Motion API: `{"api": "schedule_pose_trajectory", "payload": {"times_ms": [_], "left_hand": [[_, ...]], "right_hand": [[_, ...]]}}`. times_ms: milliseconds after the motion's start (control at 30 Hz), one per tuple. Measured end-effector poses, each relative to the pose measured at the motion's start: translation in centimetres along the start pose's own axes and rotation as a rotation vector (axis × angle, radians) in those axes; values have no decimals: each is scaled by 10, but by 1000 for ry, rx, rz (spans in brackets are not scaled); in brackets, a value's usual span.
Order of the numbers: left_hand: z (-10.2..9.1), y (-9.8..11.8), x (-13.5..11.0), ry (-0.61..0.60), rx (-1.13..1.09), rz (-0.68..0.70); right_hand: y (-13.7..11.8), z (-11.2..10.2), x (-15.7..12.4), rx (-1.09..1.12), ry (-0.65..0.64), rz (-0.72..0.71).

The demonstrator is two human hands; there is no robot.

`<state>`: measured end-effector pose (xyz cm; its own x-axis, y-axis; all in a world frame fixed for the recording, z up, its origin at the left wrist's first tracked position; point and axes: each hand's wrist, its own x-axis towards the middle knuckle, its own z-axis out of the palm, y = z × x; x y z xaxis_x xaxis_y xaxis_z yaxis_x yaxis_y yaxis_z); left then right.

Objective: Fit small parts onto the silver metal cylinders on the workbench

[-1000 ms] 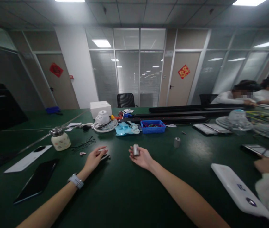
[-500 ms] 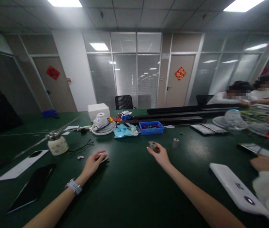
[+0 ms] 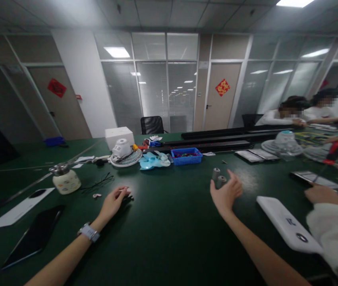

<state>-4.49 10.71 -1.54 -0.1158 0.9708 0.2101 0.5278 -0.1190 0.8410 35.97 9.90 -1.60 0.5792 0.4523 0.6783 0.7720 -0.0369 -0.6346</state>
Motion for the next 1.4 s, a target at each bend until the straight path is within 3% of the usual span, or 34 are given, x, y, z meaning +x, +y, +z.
{"api": "schedule_pose_trajectory", "payload": {"times_ms": [33, 67, 100, 167, 233, 333, 433, 533, 633, 700, 767, 900, 967, 1033, 1133, 1400], "left_hand": [[0, 0, 0, 9, 17, 4], [0, -1, 1, 17, 40, 8], [0, -2, 2, 24, 65, 12], [0, -4, 3, 26, 100, 18], [0, -7, 4, 22, 109, 28], [1, -12, 7, 17, 108, 36], [2, -16, 9, 11, 110, 41], [2, -16, 10, 8, 99, 50], [2, -14, 10, -4, 102, 49], [3, -14, 11, -23, 129, 43], [4, -14, 13, -37, 174, 38], [4, -17, 17, -36, 229, 29], [3, -16, 16, -45, 213, 24], [1, -13, 14, -55, 186, 22], [-2, -9, 11, -59, 153, 24], [-2, -7, 10, -45, 115, 39]], "right_hand": [[-21, -2, -12, 46, -46, -122], [-44, 0, -26, 116, -201, -255], [-67, 5, -39, 184, -444, -371], [-108, 24, -62, 291, -887, -433], [-141, 48, -81, 314, -1106, -439], [-172, 77, -103, 273, -1212, -458], [-187, 90, -122, 189, -1142, -463], [-191, 89, -131, 179, -1096, -457], [-172, 74, -116, 265, -1128, -507], [-142, 57, -86, 307, -1108, -547], [-100, 36, -43, 276, -978, -525], [-8, -3, 48, 109, -522, -312], [29, -13, 77, -2, -453, -216], [54, -17, 90, -57, -492, -145], [66, -14, 92, -14, -579, -75], [57, -15, 90, 22, -642, -4]]}}
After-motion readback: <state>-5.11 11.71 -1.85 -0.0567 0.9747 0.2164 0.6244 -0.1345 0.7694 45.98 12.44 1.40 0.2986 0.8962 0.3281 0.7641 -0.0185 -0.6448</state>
